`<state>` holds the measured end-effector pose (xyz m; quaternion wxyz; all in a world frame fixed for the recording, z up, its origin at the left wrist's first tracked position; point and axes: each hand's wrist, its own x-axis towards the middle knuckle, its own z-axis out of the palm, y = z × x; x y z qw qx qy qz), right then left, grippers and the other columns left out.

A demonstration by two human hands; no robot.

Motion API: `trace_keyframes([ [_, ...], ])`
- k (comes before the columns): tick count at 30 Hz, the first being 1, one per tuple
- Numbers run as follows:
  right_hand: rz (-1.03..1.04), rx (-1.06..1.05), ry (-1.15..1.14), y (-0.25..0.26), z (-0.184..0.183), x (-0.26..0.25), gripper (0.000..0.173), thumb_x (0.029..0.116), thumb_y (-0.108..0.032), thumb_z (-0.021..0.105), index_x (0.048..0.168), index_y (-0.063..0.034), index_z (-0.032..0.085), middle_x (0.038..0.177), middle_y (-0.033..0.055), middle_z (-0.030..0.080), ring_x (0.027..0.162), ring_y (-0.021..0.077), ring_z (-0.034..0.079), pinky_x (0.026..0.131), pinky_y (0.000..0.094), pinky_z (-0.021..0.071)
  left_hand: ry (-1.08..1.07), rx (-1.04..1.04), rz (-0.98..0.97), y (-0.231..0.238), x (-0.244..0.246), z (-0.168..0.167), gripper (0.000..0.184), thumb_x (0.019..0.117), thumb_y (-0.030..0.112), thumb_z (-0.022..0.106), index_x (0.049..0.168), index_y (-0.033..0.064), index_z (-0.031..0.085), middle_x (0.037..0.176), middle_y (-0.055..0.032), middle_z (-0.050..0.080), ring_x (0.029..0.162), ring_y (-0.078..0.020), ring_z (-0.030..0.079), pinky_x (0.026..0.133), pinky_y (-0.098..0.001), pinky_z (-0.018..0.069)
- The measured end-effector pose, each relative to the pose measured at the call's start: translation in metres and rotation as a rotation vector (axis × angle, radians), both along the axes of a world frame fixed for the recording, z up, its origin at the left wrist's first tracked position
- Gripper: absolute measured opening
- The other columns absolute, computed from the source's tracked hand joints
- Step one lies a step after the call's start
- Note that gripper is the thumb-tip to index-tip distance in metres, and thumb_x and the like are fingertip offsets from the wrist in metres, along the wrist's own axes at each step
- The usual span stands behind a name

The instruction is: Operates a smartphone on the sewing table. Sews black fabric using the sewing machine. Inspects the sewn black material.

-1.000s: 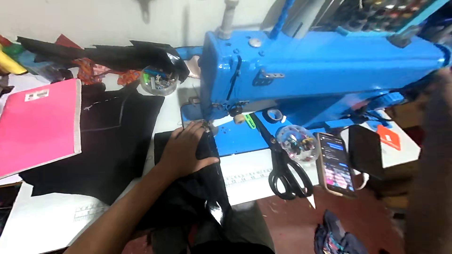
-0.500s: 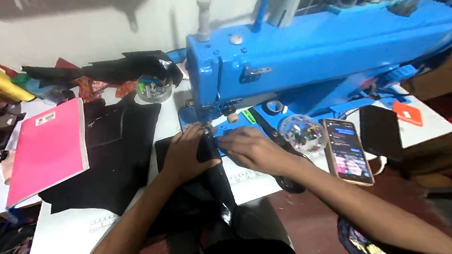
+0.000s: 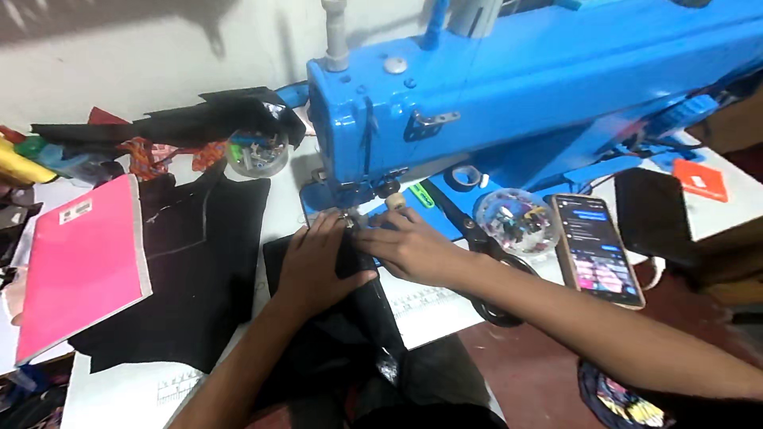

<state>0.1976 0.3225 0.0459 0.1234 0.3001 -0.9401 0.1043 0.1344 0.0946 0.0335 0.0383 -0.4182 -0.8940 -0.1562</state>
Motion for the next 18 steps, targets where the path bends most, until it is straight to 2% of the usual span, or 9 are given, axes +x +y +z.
trace_keyframes([
  [18,-0.008,-0.014,-0.013,0.0013,-0.0012,-0.0010,0.036,0.1001,-0.012,0.049,0.128,-0.0174,0.071,0.135,0.0005,0.067,0.126,0.0299,0.058,0.103,0.0551,0.0422,0.012,-0.012,0.011,0.0010,-0.0007,-0.0001,0.097,0.0892,0.082,0.042,0.151,0.0070,0.049,0.160,-0.0108,0.044,0.151,-0.0275,0.037,0.119,-0.0556,0.0298],
])
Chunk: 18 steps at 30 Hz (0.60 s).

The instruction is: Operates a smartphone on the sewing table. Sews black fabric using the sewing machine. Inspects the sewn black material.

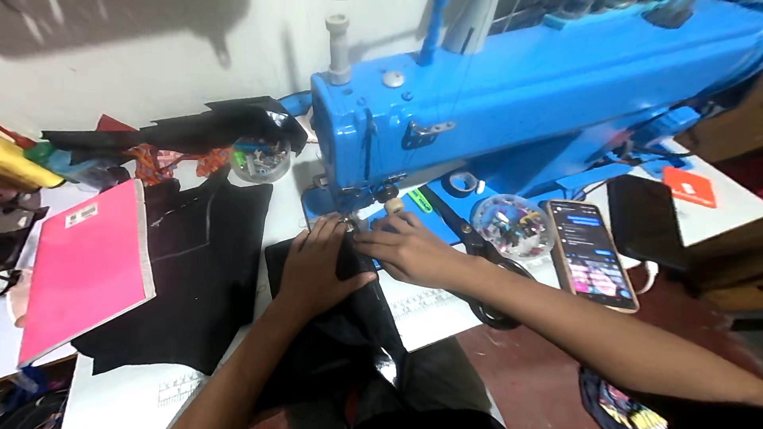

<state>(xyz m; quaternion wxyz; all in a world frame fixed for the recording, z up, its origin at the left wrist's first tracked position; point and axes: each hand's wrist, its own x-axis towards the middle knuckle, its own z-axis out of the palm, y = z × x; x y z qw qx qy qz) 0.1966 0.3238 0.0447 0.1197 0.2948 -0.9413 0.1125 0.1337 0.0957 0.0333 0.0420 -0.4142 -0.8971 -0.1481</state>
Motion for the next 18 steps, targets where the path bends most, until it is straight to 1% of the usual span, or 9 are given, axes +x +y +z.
trace_keyframes([
  [3,0.001,-0.004,-0.006,0.0004,-0.0003,-0.0006,0.036,0.1001,-0.012,0.049,0.129,-0.0171,0.071,0.135,0.0010,0.067,0.126,0.0301,0.058,0.104,0.0556,0.0421,-0.016,-0.010,0.007,0.0000,0.0001,0.0011,0.097,0.0893,0.082,0.042,0.152,0.0073,0.047,0.161,-0.0104,0.043,0.152,-0.0271,0.035,0.120,-0.0554,0.0282],
  [11,-0.009,-0.001,-0.008,0.0004,0.0000,-0.0006,0.036,0.0997,-0.011,0.050,0.129,-0.0170,0.071,0.135,0.0008,0.067,0.126,0.0301,0.059,0.104,0.0565,0.0418,-0.034,-0.026,0.009,0.0003,-0.0018,0.0024,0.097,0.0894,0.081,0.043,0.153,0.0068,0.046,0.161,-0.0115,0.042,0.152,-0.0281,0.034,0.121,-0.0553,0.0265],
  [18,-0.022,0.017,-0.012,-0.0006,-0.0001,-0.0016,0.037,0.0985,-0.010,0.052,0.130,-0.0181,0.070,0.137,0.0003,0.066,0.128,0.0307,0.058,0.104,0.0577,0.0414,-0.029,-0.023,0.003,-0.0005,-0.0054,0.0015,0.098,0.0892,0.081,0.043,0.153,0.0066,0.046,0.160,-0.0133,0.044,0.151,-0.0288,0.036,0.121,-0.0548,0.0269],
])
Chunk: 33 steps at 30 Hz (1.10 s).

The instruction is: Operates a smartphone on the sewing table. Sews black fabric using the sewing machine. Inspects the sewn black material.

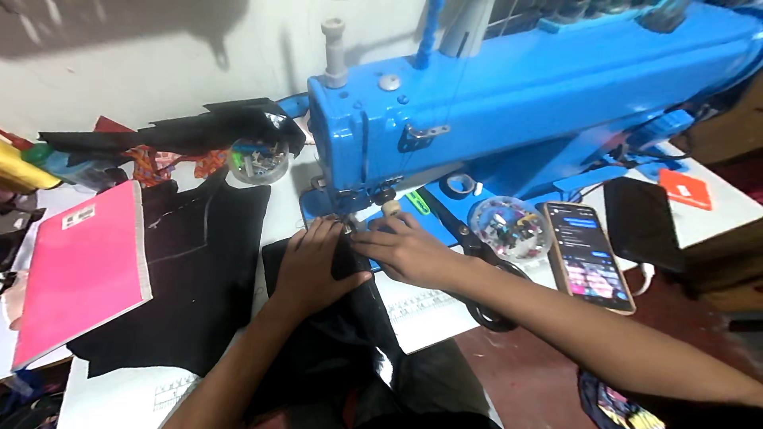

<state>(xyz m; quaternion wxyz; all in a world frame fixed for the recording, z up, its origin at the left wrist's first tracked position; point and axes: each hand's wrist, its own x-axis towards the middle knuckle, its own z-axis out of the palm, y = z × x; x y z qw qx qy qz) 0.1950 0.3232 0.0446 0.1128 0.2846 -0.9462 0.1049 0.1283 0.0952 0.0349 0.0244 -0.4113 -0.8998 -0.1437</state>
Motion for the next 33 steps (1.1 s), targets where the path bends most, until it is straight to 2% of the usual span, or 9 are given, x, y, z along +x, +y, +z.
trace_keyframes([
  [12,-0.020,0.020,-0.019,0.000,0.003,-0.002,0.039,0.0986,-0.010,0.053,0.132,-0.0202,0.068,0.136,0.0030,0.065,0.127,0.0314,0.057,0.105,0.0592,0.0402,-0.021,-0.017,0.006,0.001,-0.005,0.002,0.100,0.0877,0.083,0.043,0.153,0.0079,0.045,0.160,-0.0132,0.043,0.152,-0.0286,0.034,0.121,-0.0539,0.0262],
  [16,-0.019,0.017,-0.025,0.000,0.004,-0.003,0.038,0.0983,-0.009,0.054,0.132,-0.0189,0.069,0.136,0.0044,0.065,0.126,0.0329,0.058,0.105,0.0599,0.0405,-0.058,-0.026,0.008,0.003,-0.007,0.006,0.099,0.0868,0.081,0.048,0.152,0.0071,0.047,0.159,-0.0158,0.044,0.151,-0.0317,0.035,0.121,-0.0561,0.0261],
  [29,-0.036,0.057,-0.025,0.000,0.003,-0.006,0.039,0.0992,-0.011,0.054,0.135,-0.0207,0.067,0.137,0.0044,0.064,0.128,0.0333,0.057,0.105,0.0607,0.0396,-0.056,-0.053,-0.006,0.003,-0.017,0.007,0.098,0.0865,0.082,0.046,0.152,0.0094,0.048,0.158,-0.0140,0.045,0.151,-0.0310,0.034,0.121,-0.0545,0.0265],
  [33,-0.045,0.045,-0.020,-0.001,0.004,-0.007,0.039,0.0985,-0.010,0.055,0.134,-0.0207,0.067,0.136,0.0053,0.065,0.127,0.0342,0.057,0.104,0.0612,0.0404,-0.037,-0.025,-0.021,0.003,-0.020,0.005,0.097,0.0859,0.083,0.047,0.148,0.0078,0.052,0.156,-0.0145,0.047,0.150,-0.0329,0.036,0.120,-0.0557,0.0285],
])
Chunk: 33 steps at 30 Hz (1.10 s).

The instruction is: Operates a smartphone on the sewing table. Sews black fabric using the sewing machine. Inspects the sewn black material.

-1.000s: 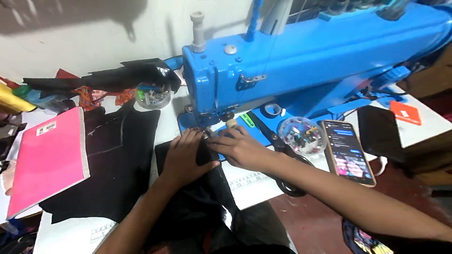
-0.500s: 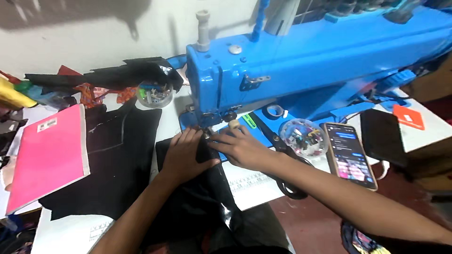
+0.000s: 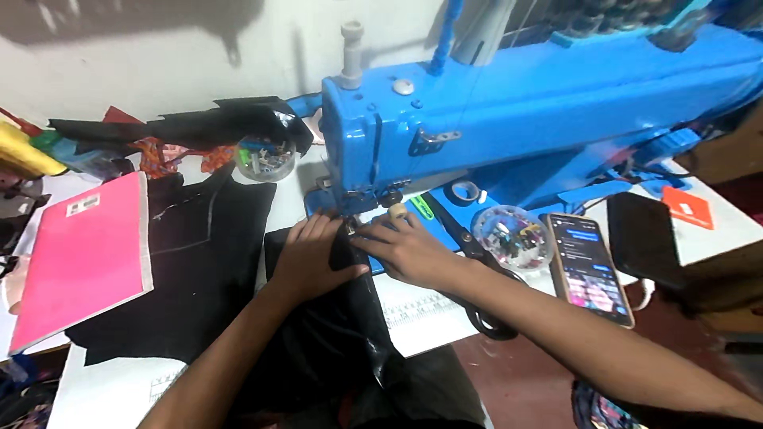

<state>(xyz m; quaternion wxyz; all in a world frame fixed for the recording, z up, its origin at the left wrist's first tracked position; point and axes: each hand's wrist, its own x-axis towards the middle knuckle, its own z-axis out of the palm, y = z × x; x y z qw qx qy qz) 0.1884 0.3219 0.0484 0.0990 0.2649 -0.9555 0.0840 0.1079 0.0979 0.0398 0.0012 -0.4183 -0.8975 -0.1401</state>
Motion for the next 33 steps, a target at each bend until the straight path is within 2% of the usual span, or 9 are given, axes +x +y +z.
trace_keyframes([
  [5,-0.005,0.007,0.012,0.000,-0.001,0.002,0.039,0.0982,-0.010,0.056,0.134,-0.0203,0.067,0.135,0.0059,0.065,0.128,0.0344,0.056,0.105,0.0603,0.0405,0.075,0.033,-0.008,0.001,0.000,-0.001,0.097,0.0838,0.084,0.048,0.141,0.0054,0.059,0.150,-0.0197,0.052,0.145,-0.0362,0.042,0.118,-0.0583,0.0292],
  [7,0.044,-0.012,0.059,0.001,-0.002,0.004,0.036,0.0981,-0.010,0.055,0.130,-0.0172,0.070,0.132,0.0071,0.067,0.125,0.0353,0.058,0.103,0.0603,0.0418,0.058,0.081,0.023,0.001,0.005,0.002,0.096,0.0824,0.080,0.056,0.140,0.0022,0.058,0.147,-0.0207,0.054,0.143,-0.0360,0.045,0.117,-0.0575,0.0311],
  [9,0.094,-0.018,0.100,0.002,-0.004,0.009,0.034,0.0984,-0.011,0.053,0.127,-0.0155,0.072,0.130,0.0053,0.069,0.126,0.0341,0.059,0.104,0.0595,0.0420,-0.072,0.116,0.061,0.002,0.013,0.008,0.094,0.0820,0.070,0.068,0.145,0.0017,0.052,0.147,-0.0181,0.055,0.142,-0.0316,0.047,0.119,-0.0542,0.0302],
  [11,0.120,-0.019,0.116,0.003,-0.005,0.013,0.034,0.0993,-0.011,0.052,0.126,-0.0146,0.071,0.129,0.0029,0.070,0.127,0.0317,0.059,0.107,0.0586,0.0408,-0.171,0.130,0.081,0.002,0.017,0.011,0.094,0.0812,0.065,0.074,0.148,0.0042,0.047,0.146,-0.0138,0.057,0.139,-0.0274,0.051,0.119,-0.0517,0.0300],
  [13,0.119,-0.009,0.119,0.004,-0.006,0.015,0.034,0.1004,-0.011,0.051,0.127,-0.0150,0.071,0.130,0.0010,0.070,0.128,0.0299,0.059,0.108,0.0579,0.0399,-0.215,0.095,0.083,0.002,0.017,0.012,0.097,0.0821,0.066,0.072,0.152,0.0056,0.043,0.150,-0.0123,0.054,0.141,-0.0253,0.048,0.121,-0.0511,0.0262],
  [16,0.108,0.016,0.125,0.003,-0.005,0.017,0.033,0.1016,-0.012,0.051,0.127,-0.0163,0.071,0.130,0.0004,0.070,0.127,0.0294,0.059,0.108,0.0572,0.0399,-0.168,0.054,0.066,0.001,0.015,0.007,0.100,0.0829,0.072,0.065,0.154,0.0061,0.042,0.152,-0.0123,0.052,0.143,-0.0245,0.047,0.122,-0.0544,0.0232],
  [21,0.100,0.026,0.100,0.002,-0.003,0.017,0.033,0.1001,-0.012,0.052,0.127,-0.0178,0.071,0.130,0.0017,0.069,0.126,0.0313,0.059,0.108,0.0596,0.0395,-0.048,0.055,0.040,-0.002,0.014,0.001,0.102,0.0832,0.079,0.057,0.152,0.0050,0.044,0.150,-0.0138,0.054,0.143,-0.0265,0.047,0.119,-0.0577,0.0262],
  [24,0.094,0.029,0.100,0.001,-0.003,0.017,0.033,0.0992,-0.012,0.053,0.125,-0.0183,0.071,0.129,0.0023,0.069,0.127,0.0320,0.058,0.108,0.0598,0.0390,0.002,0.094,0.036,-0.002,0.015,-0.001,0.099,0.0835,0.076,0.059,0.150,0.0033,0.046,0.147,-0.0155,0.056,0.140,-0.0281,0.051,0.117,-0.0587,0.0294],
  [33,0.082,0.019,0.118,0.001,-0.005,0.017,0.034,0.0986,-0.010,0.053,0.126,-0.0176,0.071,0.129,0.0021,0.069,0.126,0.0315,0.059,0.107,0.0602,0.0402,0.029,0.144,0.032,-0.002,0.015,-0.006,0.098,0.0841,0.074,0.060,0.149,0.0021,0.047,0.146,-0.0158,0.057,0.140,-0.0276,0.051,0.117,-0.0584,0.0285],
])
